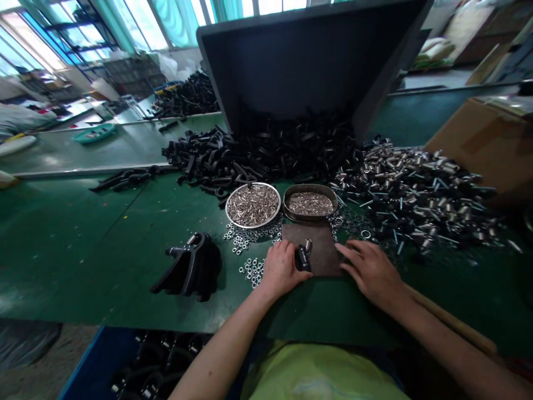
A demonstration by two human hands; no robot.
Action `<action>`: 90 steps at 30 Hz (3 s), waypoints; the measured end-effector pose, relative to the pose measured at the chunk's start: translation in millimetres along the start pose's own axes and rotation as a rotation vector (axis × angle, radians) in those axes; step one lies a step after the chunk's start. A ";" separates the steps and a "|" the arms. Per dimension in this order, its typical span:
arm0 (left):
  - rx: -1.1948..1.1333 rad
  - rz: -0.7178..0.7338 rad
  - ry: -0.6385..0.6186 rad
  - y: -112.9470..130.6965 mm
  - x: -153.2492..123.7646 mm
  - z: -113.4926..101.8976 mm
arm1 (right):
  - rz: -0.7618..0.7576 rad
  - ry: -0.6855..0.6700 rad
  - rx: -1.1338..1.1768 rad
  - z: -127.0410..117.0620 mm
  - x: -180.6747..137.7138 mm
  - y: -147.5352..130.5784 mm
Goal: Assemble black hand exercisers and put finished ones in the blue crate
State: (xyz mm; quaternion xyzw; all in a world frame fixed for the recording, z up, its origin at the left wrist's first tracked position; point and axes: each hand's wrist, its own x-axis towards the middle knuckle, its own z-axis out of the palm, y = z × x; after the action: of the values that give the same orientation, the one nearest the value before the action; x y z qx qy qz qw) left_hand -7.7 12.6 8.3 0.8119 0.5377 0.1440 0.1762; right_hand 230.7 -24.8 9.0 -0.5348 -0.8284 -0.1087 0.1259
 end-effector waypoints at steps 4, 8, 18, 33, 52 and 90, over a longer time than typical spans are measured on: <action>0.019 0.078 -0.003 -0.5 -4.4 -4.2 | -0.234 -0.106 0.176 12.5 64.4 -21.1; 0.043 0.066 0.064 -2.7 -17.1 -11.3 | -0.273 -0.259 0.408 17.5 91.0 -25.1; -0.162 0.045 0.290 11.3 -8.0 -41.1 | 0.325 -0.173 0.914 -20.4 95.8 -45.2; 0.417 -0.188 -0.117 -95.4 74.2 -161.0 | 0.252 -0.419 0.350 5.5 77.1 -34.3; 0.485 -0.387 -0.132 -190.4 131.2 -144.8 | 0.319 -0.389 0.457 16.2 67.6 -26.8; -1.313 -0.402 -0.160 52.0 -14.1 -51.2 | 0.291 0.096 0.964 -56.2 71.0 -56.1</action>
State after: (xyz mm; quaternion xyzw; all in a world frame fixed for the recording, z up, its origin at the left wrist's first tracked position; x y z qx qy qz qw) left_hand 8.1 -12.4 76.5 0.4299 0.4643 0.3439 0.6938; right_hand 156.5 -4.2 82.6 -0.5202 -0.6945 0.2806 0.4103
